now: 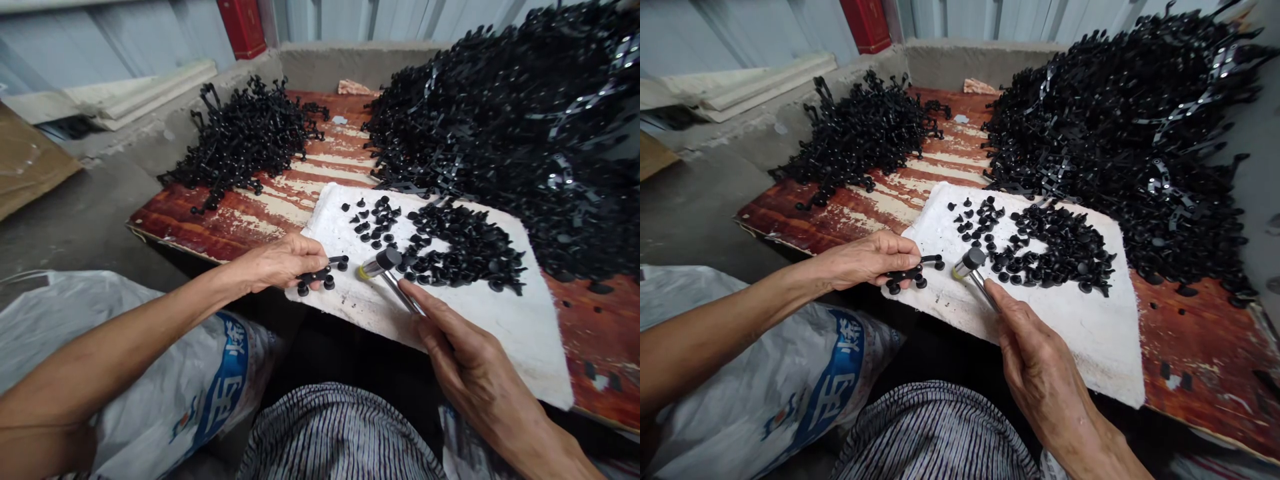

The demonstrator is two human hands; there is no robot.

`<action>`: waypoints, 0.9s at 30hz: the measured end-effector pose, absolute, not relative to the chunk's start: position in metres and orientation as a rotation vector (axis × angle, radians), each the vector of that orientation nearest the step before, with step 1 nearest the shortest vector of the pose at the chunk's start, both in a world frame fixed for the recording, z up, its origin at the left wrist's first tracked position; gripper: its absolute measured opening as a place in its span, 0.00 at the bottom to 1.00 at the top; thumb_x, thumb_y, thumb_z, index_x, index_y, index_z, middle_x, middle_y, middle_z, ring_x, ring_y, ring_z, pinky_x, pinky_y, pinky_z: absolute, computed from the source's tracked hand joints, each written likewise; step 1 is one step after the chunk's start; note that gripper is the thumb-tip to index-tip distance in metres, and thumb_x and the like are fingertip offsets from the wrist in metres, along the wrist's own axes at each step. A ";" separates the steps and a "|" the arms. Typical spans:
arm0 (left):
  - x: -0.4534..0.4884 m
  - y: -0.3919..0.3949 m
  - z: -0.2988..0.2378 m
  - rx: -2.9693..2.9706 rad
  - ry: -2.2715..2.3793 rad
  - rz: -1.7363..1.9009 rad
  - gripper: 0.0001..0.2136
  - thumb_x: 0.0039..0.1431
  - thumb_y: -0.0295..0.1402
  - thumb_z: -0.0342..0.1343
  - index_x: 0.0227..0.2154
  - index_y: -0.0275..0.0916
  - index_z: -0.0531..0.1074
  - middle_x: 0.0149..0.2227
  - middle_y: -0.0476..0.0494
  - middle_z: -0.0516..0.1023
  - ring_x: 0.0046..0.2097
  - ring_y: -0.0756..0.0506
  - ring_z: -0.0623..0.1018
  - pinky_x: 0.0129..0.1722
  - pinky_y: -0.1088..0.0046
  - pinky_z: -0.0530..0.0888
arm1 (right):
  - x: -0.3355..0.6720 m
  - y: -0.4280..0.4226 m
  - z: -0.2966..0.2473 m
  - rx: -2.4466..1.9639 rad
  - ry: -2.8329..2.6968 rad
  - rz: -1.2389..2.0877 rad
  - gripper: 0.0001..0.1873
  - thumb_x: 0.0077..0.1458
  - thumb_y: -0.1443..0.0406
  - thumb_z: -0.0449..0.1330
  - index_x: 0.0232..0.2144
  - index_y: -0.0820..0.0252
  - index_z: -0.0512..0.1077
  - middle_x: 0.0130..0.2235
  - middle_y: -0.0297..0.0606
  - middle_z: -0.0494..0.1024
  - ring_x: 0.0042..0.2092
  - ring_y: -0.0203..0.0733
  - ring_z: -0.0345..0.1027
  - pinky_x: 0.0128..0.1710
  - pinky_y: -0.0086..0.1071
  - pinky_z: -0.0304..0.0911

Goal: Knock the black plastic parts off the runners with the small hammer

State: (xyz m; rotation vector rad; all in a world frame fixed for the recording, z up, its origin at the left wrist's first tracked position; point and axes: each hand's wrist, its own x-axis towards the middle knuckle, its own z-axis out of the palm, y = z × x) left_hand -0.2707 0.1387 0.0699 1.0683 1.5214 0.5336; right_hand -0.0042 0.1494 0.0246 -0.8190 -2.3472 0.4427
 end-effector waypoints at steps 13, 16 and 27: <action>-0.271 0.140 0.068 1.128 1.508 0.521 0.10 0.61 0.30 0.51 0.24 0.35 0.68 0.20 0.50 0.72 0.16 0.58 0.59 0.15 0.82 0.52 | -0.003 0.150 0.022 -0.835 -2.347 0.472 0.21 0.63 0.74 0.49 0.57 0.68 0.67 0.47 0.52 0.81 0.45 0.39 0.79 0.41 0.24 0.73; -0.275 0.140 0.065 1.158 1.521 0.505 0.10 0.61 0.31 0.51 0.24 0.35 0.68 0.19 0.51 0.71 0.16 0.58 0.58 0.14 0.81 0.51 | -0.002 0.150 0.021 -0.834 -2.345 0.473 0.22 0.62 0.74 0.49 0.57 0.66 0.67 0.47 0.51 0.81 0.44 0.39 0.79 0.40 0.25 0.74; -0.274 0.144 0.063 1.322 1.650 0.397 0.11 0.58 0.34 0.52 0.22 0.37 0.67 0.17 0.50 0.68 0.14 0.56 0.57 0.14 0.78 0.50 | -0.011 0.156 0.041 -0.787 -2.324 0.425 0.26 0.62 0.73 0.51 0.61 0.58 0.64 0.48 0.46 0.80 0.40 0.39 0.79 0.40 0.30 0.75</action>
